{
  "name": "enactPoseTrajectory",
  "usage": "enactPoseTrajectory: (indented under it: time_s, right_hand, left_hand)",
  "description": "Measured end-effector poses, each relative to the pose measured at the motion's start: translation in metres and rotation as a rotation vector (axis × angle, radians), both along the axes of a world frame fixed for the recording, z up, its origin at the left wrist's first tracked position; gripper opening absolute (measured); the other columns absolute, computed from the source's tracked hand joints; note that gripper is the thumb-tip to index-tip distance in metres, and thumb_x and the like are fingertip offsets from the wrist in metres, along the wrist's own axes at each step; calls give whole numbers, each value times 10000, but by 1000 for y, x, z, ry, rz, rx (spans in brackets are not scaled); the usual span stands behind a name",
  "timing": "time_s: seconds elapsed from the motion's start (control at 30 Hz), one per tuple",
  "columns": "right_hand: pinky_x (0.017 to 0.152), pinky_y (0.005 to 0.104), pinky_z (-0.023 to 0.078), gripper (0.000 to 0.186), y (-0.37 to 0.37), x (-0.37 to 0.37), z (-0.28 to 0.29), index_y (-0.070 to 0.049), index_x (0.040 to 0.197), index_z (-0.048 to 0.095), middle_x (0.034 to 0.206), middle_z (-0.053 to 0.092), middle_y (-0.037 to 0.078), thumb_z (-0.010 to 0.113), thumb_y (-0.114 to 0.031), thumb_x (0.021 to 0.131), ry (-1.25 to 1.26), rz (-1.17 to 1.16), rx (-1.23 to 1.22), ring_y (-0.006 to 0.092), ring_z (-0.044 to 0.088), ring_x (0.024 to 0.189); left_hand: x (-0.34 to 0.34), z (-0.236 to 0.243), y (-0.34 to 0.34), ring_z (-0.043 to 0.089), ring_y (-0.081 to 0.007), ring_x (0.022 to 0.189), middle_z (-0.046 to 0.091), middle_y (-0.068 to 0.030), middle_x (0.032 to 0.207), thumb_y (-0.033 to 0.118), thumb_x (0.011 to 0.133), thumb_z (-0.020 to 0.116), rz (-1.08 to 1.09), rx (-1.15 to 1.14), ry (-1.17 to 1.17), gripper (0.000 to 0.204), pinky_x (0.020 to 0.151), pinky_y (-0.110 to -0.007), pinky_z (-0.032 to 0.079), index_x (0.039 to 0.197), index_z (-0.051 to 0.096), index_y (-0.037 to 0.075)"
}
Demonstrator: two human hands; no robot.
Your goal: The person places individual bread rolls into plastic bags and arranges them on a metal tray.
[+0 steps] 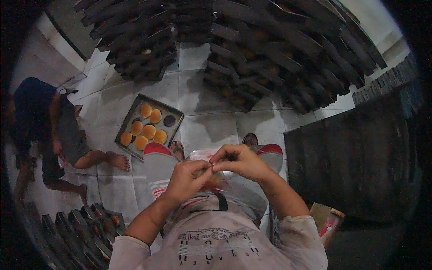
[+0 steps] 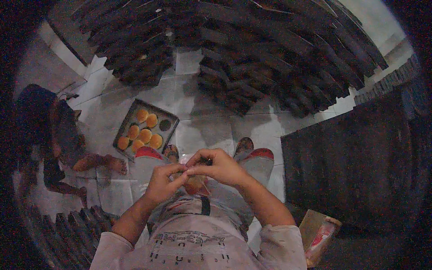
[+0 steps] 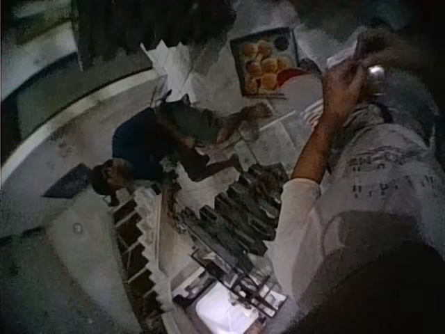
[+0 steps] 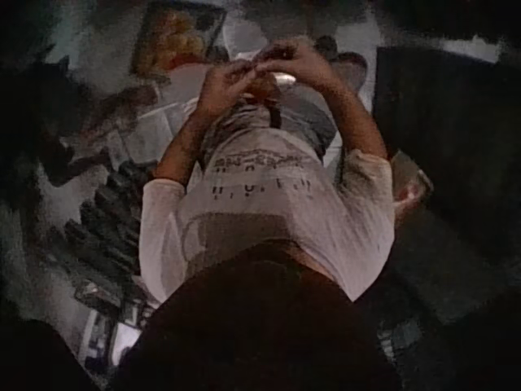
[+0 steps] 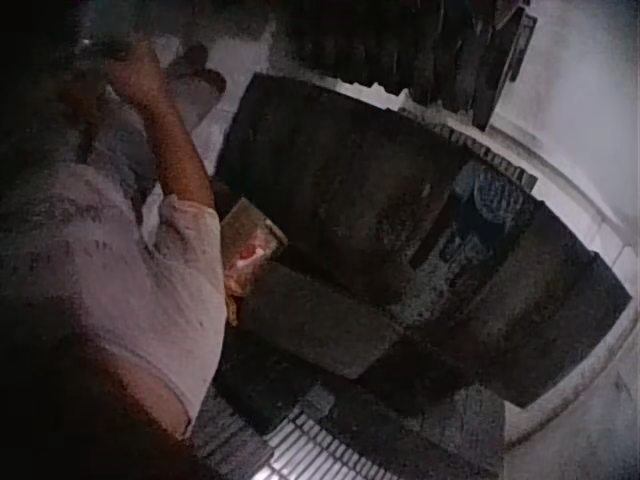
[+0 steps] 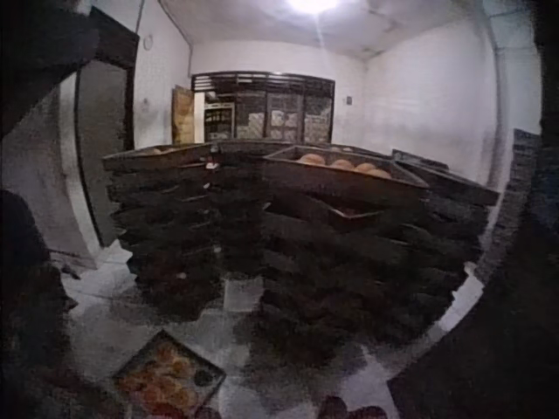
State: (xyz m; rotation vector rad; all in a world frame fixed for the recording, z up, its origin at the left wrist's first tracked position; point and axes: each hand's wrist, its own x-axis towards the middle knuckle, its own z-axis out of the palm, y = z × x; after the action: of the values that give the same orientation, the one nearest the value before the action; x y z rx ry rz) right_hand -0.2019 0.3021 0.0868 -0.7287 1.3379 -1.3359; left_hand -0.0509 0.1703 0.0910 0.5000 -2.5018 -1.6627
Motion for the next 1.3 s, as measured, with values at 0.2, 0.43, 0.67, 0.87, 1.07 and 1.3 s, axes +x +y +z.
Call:
enactPoseTrajectory:
  time_s: [0.2, 0.43, 0.67, 0.87, 1.07, 1.3]
  right_hand:
    - [670, 238, 421, 114, 6, 6, -7, -37, 793, 595, 772, 578, 11, 679, -113, 780, 379, -209, 51, 82, 525, 728]
    - [759, 294, 474, 196, 137, -96, -57, -8, 980, 611, 926, 603, 69, 617, -141, 835, 566, -423, 554, 148, 573, 833]
    - [803, 275, 433, 307, 8, -17, 10, -19, 1082, 623, 903, 605, 61, 648, -108, 789, 497, -192, 69, 143, 567, 876]
    - [759, 254, 413, 194, -107, 21, 0, 9, 879, 641, 851, 596, 32, 648, -171, 809, 273, -280, -121, 108, 531, 813]
    - [618, 280, 436, 301, -110, 58, -74, 6, 789, 626, 689, 584, 57, 638, -293, 821, 375, -30, 136, 144, 529, 648]
    - [518, 285, 432, 354, -72, 69, -126, 1, 815, 605, 766, 586, 62, 643, -351, 804, 58, 121, 544, 160, 520, 613]
  left_hand:
    - [0, 6, 0, 640, -211, 809, 660, -141, 857, 169, 828, 605, 42, 37, -54, 190, 728, -300, 475, 924, 658, 14]
    - [12, -10, -15, 615, -205, 917, 630, -95, 1001, 151, 929, 498, 431, 711, 118, 210, 871, -309, 468, 999, 602, -16]
    - [26, -32, -12, 605, -200, 964, 623, -110, 991, 177, 937, 489, 576, 972, 286, 214, 892, -350, 470, 977, 585, -11]
    - [55, 6, -47, 594, -186, 912, 622, -71, 928, 135, 923, 509, 874, 633, 447, 183, 899, -326, 437, 958, 606, -16]
    - [148, -65, -49, 570, -136, 787, 611, -68, 832, 133, 866, 592, 862, -94, 21, 161, 785, -266, 435, 906, 624, -20]
    - [145, -93, -15, 536, -76, 643, 584, -15, 681, 119, 825, 627, 1014, 431, -149, 127, 605, -226, 429, 774, 553, 30]
